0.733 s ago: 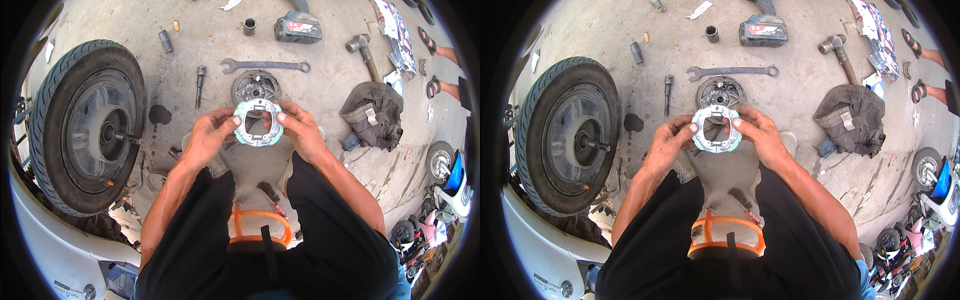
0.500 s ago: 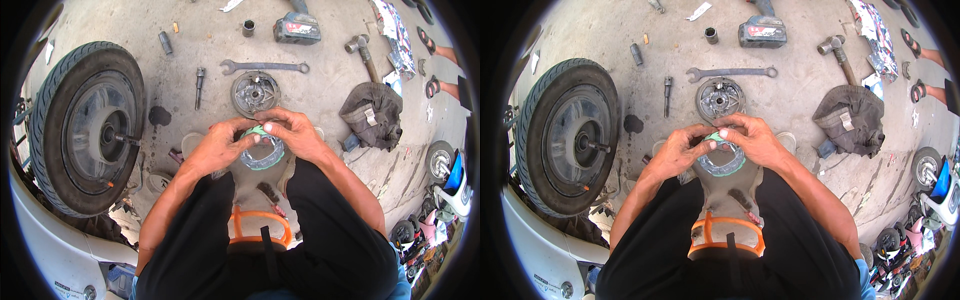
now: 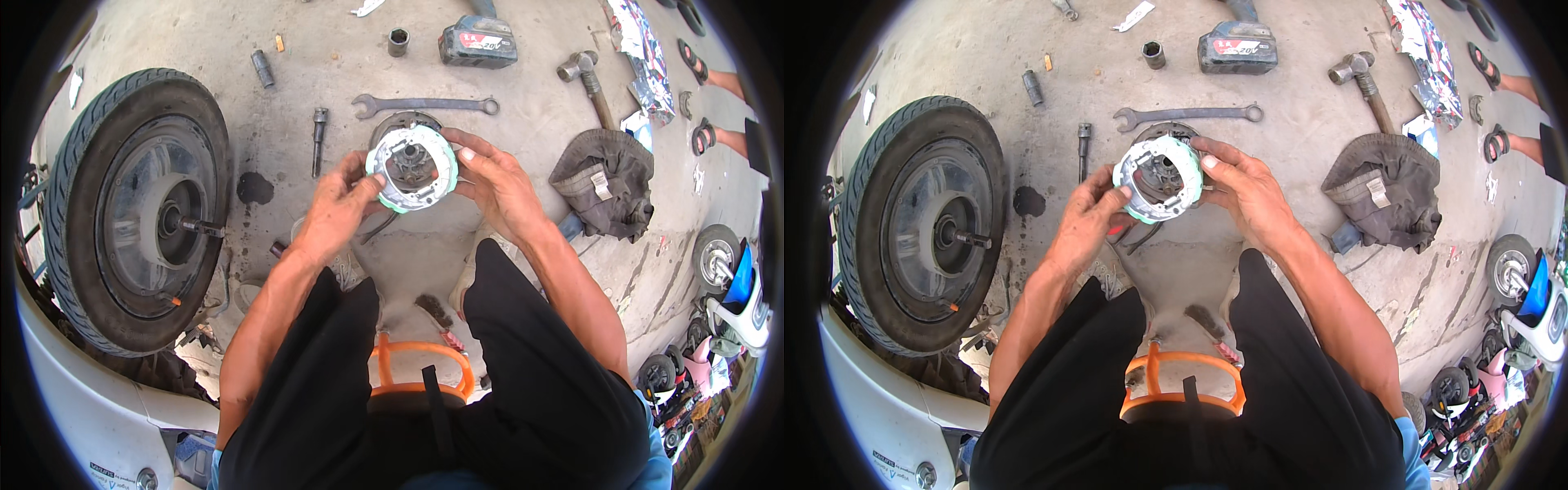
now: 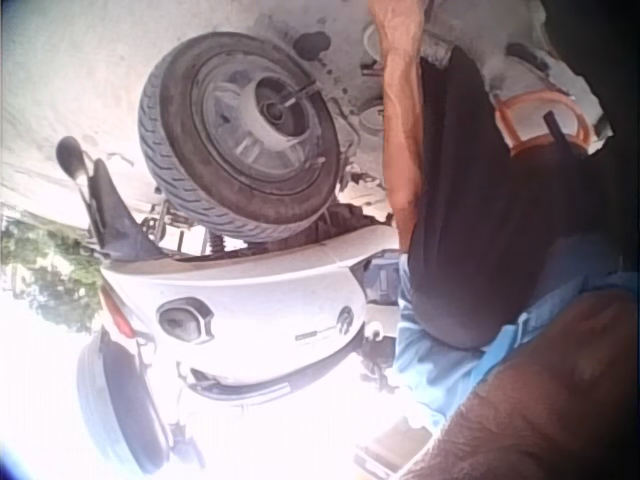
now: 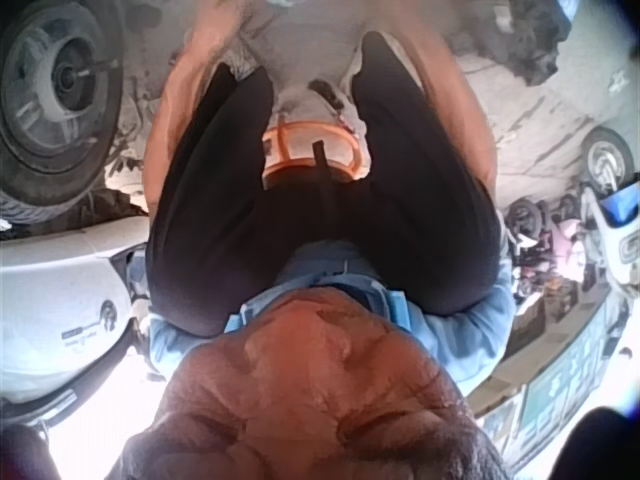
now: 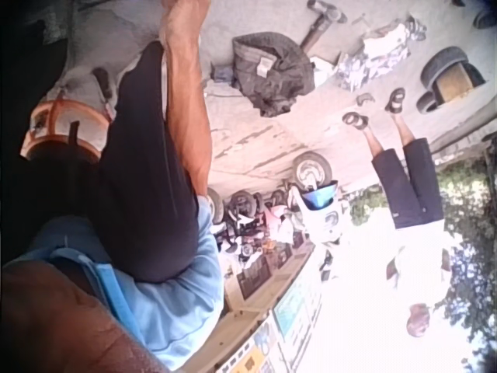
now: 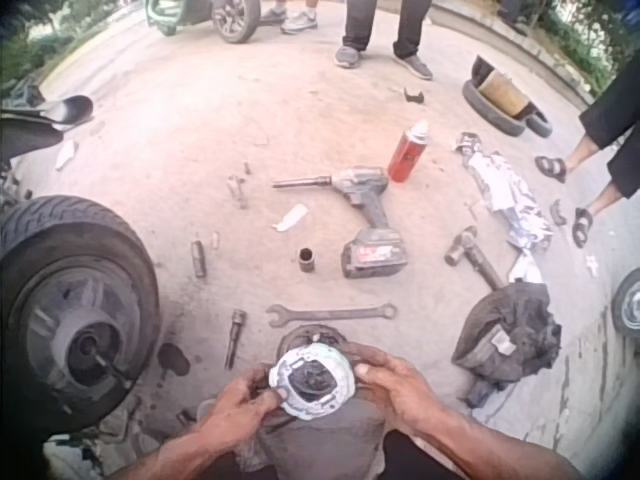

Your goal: The person unboxes new brake shoes and then assembles the brake plate assembly by hand, using a screwdriver and a powered impact driver to secure components and spring mechanisms.

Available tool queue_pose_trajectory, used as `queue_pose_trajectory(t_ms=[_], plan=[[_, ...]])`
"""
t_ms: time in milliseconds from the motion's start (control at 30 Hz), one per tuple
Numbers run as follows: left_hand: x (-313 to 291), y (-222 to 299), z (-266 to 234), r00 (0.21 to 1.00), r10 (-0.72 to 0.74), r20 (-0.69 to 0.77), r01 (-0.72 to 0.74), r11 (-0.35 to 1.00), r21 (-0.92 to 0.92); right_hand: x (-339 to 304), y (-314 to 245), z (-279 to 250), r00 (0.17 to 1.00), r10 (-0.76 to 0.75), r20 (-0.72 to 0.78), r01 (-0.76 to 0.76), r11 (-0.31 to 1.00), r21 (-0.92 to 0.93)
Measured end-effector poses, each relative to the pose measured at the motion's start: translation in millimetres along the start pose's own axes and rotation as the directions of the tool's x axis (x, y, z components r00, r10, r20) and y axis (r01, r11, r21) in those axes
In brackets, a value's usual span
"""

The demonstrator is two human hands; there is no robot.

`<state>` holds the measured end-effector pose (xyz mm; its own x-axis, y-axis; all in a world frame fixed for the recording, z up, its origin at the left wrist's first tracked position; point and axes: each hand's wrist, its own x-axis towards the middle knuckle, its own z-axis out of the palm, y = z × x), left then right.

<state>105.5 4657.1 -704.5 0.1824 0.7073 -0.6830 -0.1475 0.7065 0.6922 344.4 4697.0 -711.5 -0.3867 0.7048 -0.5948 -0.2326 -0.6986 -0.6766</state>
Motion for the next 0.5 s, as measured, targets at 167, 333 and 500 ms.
queue_pose_trajectory(t_ms=[167,333,500], plan=[[21,20,-9,1.000,0.029,0.006,-0.028,0.993,-0.114,20,-13,-6,0.996,0.020,0.090,-0.012,0.996,-0.089],[29,21,-11,0.998,0.052,-0.030,-0.054,0.997,-0.055,36,-23,-11,0.985,0.060,0.159,-0.013,0.959,-0.284],[35,24,-20,0.997,0.009,0.070,-0.003,0.997,-0.079,38,-23,-17,0.975,0.141,0.174,-0.112,0.980,-0.164]])
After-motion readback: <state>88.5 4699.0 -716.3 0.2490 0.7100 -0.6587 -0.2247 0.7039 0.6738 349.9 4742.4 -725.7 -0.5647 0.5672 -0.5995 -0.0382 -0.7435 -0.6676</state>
